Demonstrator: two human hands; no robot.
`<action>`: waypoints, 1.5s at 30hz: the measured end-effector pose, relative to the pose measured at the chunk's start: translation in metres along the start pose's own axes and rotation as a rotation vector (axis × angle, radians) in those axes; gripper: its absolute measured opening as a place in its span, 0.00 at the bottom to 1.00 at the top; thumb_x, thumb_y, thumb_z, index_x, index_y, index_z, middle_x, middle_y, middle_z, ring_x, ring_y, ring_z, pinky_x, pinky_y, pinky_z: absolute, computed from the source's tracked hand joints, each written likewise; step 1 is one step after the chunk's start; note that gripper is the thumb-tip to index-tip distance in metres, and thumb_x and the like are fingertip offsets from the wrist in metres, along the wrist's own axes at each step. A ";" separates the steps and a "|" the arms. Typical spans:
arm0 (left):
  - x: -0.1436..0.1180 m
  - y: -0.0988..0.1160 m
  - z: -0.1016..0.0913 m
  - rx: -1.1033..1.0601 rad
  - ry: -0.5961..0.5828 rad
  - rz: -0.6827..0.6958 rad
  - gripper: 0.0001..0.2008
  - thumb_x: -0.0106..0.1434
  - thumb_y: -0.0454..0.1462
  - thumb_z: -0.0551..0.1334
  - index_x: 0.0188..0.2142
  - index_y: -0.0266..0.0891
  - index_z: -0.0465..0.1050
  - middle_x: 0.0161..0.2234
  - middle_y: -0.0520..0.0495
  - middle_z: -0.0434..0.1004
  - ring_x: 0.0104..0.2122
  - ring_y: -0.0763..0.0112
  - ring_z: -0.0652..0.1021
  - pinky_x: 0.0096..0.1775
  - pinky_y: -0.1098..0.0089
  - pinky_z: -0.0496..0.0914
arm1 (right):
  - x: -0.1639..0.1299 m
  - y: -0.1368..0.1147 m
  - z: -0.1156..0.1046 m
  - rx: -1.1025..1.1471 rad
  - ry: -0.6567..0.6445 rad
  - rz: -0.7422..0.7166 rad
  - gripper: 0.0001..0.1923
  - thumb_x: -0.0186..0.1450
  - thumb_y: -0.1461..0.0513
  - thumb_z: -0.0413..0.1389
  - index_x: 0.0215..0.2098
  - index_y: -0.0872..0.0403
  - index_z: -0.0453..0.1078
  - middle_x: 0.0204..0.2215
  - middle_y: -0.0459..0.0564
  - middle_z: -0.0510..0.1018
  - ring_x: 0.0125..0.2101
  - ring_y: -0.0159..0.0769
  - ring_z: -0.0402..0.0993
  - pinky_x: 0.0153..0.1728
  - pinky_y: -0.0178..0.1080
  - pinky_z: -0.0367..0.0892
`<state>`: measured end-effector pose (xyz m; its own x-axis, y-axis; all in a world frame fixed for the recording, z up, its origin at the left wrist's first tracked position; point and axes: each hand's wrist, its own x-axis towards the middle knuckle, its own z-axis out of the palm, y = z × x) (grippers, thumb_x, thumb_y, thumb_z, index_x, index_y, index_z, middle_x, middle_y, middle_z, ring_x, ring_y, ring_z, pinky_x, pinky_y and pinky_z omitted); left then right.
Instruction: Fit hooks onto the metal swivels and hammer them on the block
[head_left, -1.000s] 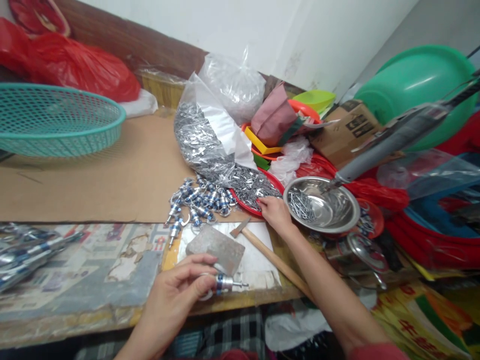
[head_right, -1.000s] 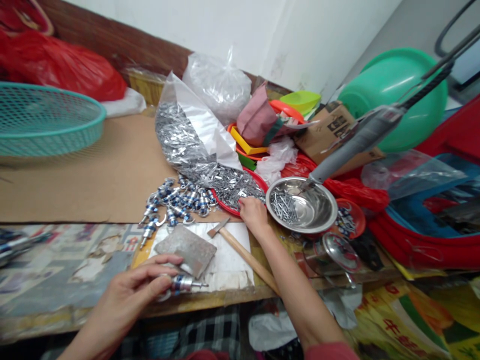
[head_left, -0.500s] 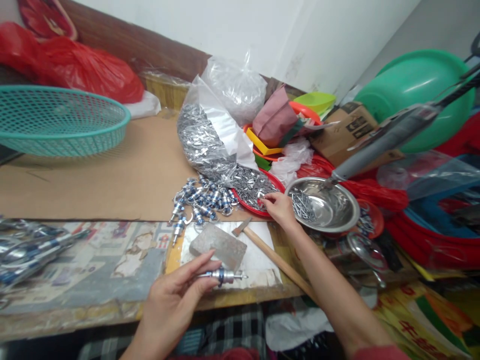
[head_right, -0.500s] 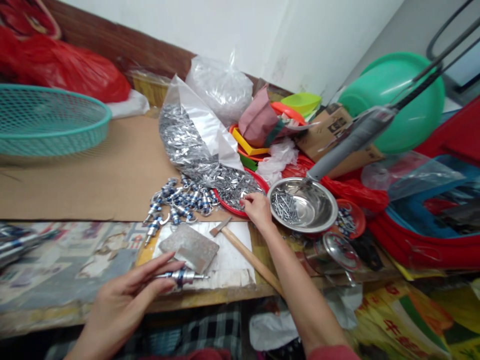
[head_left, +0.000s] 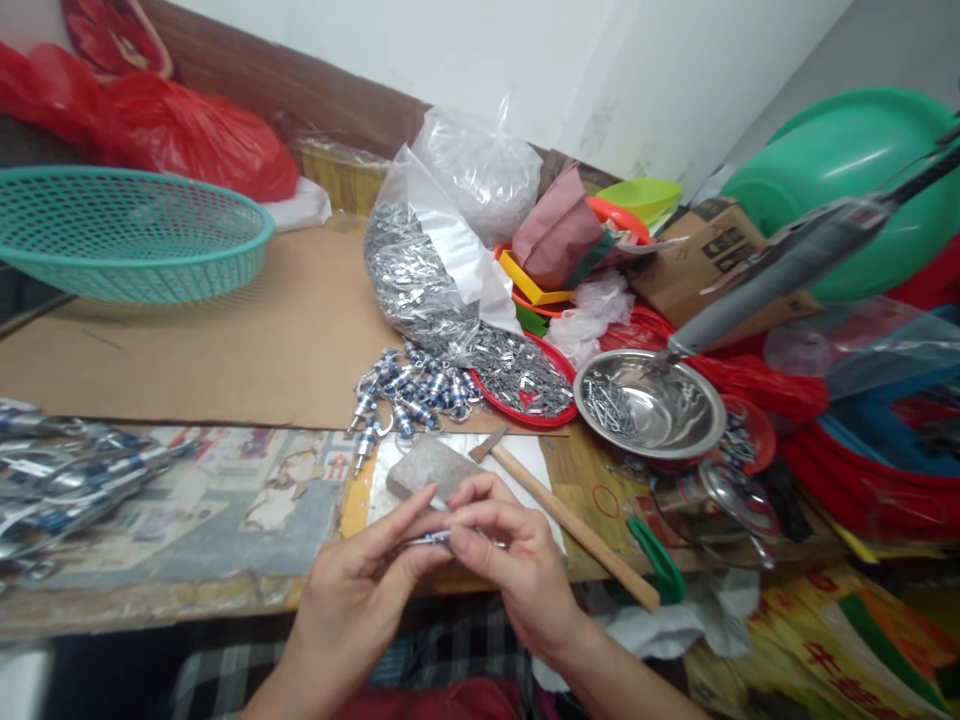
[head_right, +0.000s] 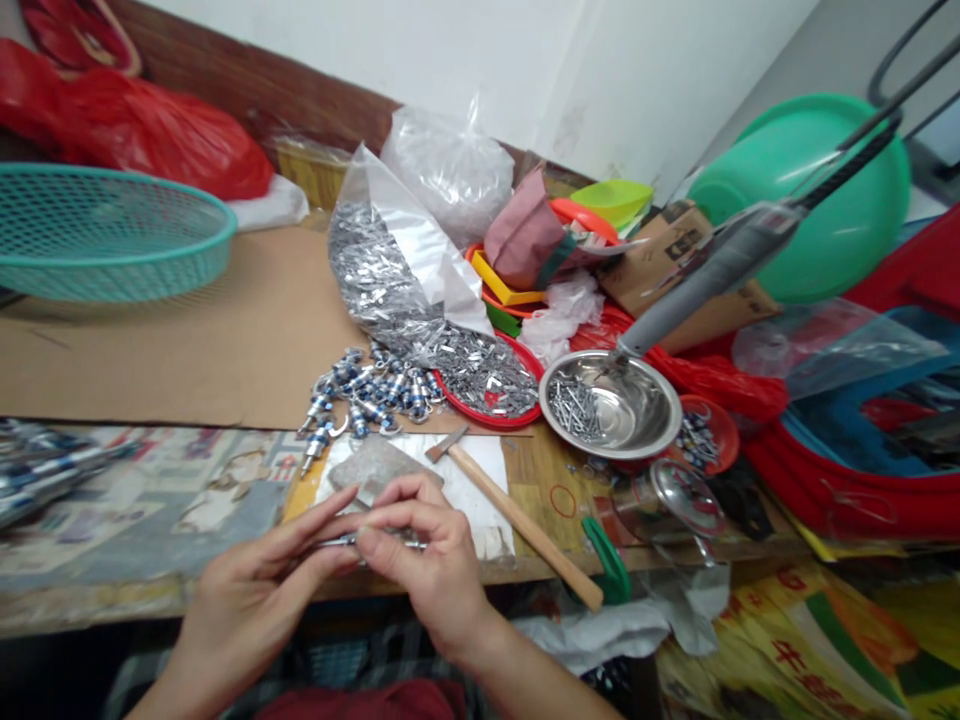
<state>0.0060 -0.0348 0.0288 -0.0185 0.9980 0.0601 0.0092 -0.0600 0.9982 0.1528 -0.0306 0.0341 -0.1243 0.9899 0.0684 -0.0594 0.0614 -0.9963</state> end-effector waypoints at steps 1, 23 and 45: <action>0.000 0.002 -0.001 0.021 0.005 0.001 0.16 0.48 0.32 0.65 0.36 0.54 0.77 0.30 0.56 0.82 0.28 0.69 0.81 0.33 0.77 0.75 | -0.002 0.002 0.001 0.022 0.006 0.015 0.04 0.56 0.58 0.60 0.29 0.49 0.75 0.35 0.47 0.68 0.38 0.34 0.68 0.42 0.38 0.64; 0.007 0.003 -0.006 -0.137 -0.117 -0.385 0.10 0.53 0.42 0.64 0.31 0.39 0.76 0.28 0.51 0.80 0.31 0.70 0.77 0.34 0.75 0.69 | -0.001 0.009 -0.013 -0.542 -0.006 -0.675 0.11 0.56 0.70 0.58 0.37 0.55 0.75 0.31 0.53 0.76 0.29 0.31 0.75 0.28 0.30 0.72; 0.012 -0.024 0.009 -0.296 0.014 -0.371 0.30 0.48 0.36 0.67 0.49 0.41 0.56 0.28 0.53 0.73 0.30 0.71 0.77 0.33 0.72 0.73 | 0.153 0.024 -0.145 -1.460 -0.142 -0.063 0.14 0.53 0.71 0.53 0.34 0.54 0.77 0.33 0.52 0.79 0.37 0.39 0.73 0.38 0.35 0.64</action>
<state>0.0150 -0.0209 0.0054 0.0202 0.9529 -0.3028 -0.2856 0.2957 0.9116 0.2755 0.1412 0.0136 -0.2585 0.9655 0.0310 0.9535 0.2602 -0.1523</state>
